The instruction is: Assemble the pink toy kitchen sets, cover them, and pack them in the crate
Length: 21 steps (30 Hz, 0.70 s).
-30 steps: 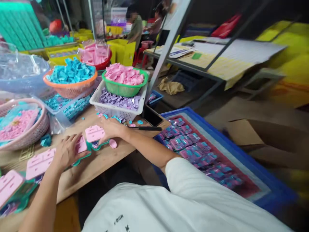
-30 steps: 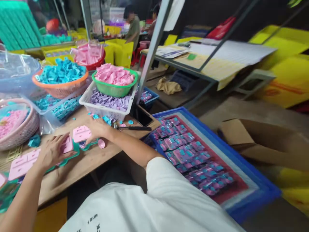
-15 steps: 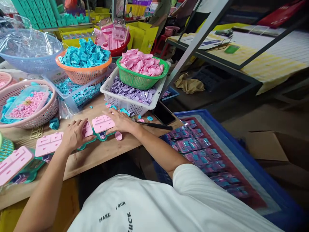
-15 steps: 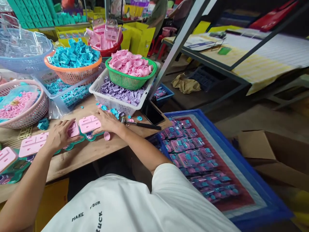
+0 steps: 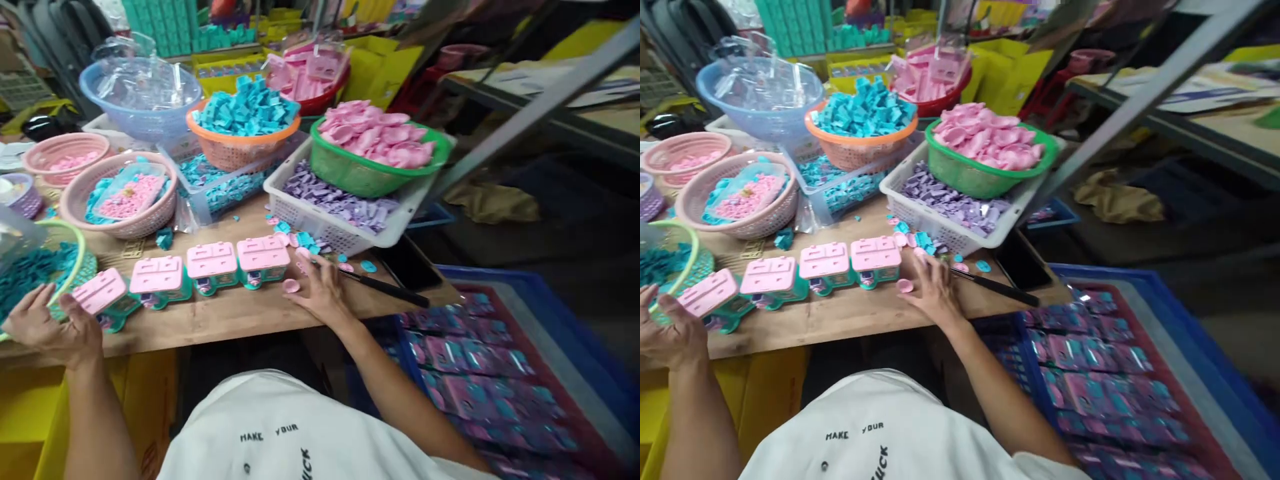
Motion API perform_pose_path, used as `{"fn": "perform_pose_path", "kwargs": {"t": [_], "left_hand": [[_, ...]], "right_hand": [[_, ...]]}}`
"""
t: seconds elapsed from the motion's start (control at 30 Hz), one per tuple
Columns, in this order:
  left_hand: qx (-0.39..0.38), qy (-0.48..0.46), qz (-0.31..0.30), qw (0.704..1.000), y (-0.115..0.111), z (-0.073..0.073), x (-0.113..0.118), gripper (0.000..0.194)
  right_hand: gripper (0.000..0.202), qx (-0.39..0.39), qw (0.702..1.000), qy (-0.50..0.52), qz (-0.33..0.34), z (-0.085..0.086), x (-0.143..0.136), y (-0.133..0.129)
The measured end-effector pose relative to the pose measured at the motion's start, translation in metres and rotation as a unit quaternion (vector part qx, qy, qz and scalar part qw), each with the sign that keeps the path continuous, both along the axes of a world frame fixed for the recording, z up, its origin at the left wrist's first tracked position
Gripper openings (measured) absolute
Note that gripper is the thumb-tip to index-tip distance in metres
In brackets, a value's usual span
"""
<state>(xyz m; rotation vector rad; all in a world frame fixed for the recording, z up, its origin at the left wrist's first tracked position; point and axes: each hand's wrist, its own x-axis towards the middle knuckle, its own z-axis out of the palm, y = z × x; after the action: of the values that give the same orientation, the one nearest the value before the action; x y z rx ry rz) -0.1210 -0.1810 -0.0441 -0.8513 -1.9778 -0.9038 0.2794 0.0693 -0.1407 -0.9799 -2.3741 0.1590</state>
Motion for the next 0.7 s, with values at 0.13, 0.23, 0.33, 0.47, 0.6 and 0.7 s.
{"fn": "perform_pose_path", "kwargs": {"t": [0.13,0.23,0.33,0.47,0.6,0.7], "left_hand": [[-0.016,-0.038,0.066,0.997,-0.034,-0.017,-0.020,0.053],[-0.095,-0.069,0.031,0.993,-0.029,-0.013,-0.021,0.055],[-0.164,-0.096,-0.044,0.981,-0.020,-0.006,-0.024,0.050],[-0.196,-0.109,-0.155,0.962,-0.014,-0.006,-0.041,0.047],[-0.229,-0.136,-0.236,0.935,-0.012,0.005,-0.055,0.043],[-0.297,-0.118,-0.264,0.910,-0.003,0.022,-0.051,0.034]], "right_hand": [[0.095,0.004,1.000,0.029,0.002,0.001,0.000,0.009],[0.096,0.014,0.998,0.034,0.055,0.025,-0.016,0.009],[0.095,0.016,0.993,0.017,0.112,0.046,-0.038,0.006],[0.078,0.005,0.986,-0.015,0.169,0.053,-0.063,0.011],[0.058,0.004,0.982,-0.014,0.190,0.048,-0.075,0.026],[0.053,-0.003,0.978,-0.006,0.206,0.049,-0.081,0.036]]}}
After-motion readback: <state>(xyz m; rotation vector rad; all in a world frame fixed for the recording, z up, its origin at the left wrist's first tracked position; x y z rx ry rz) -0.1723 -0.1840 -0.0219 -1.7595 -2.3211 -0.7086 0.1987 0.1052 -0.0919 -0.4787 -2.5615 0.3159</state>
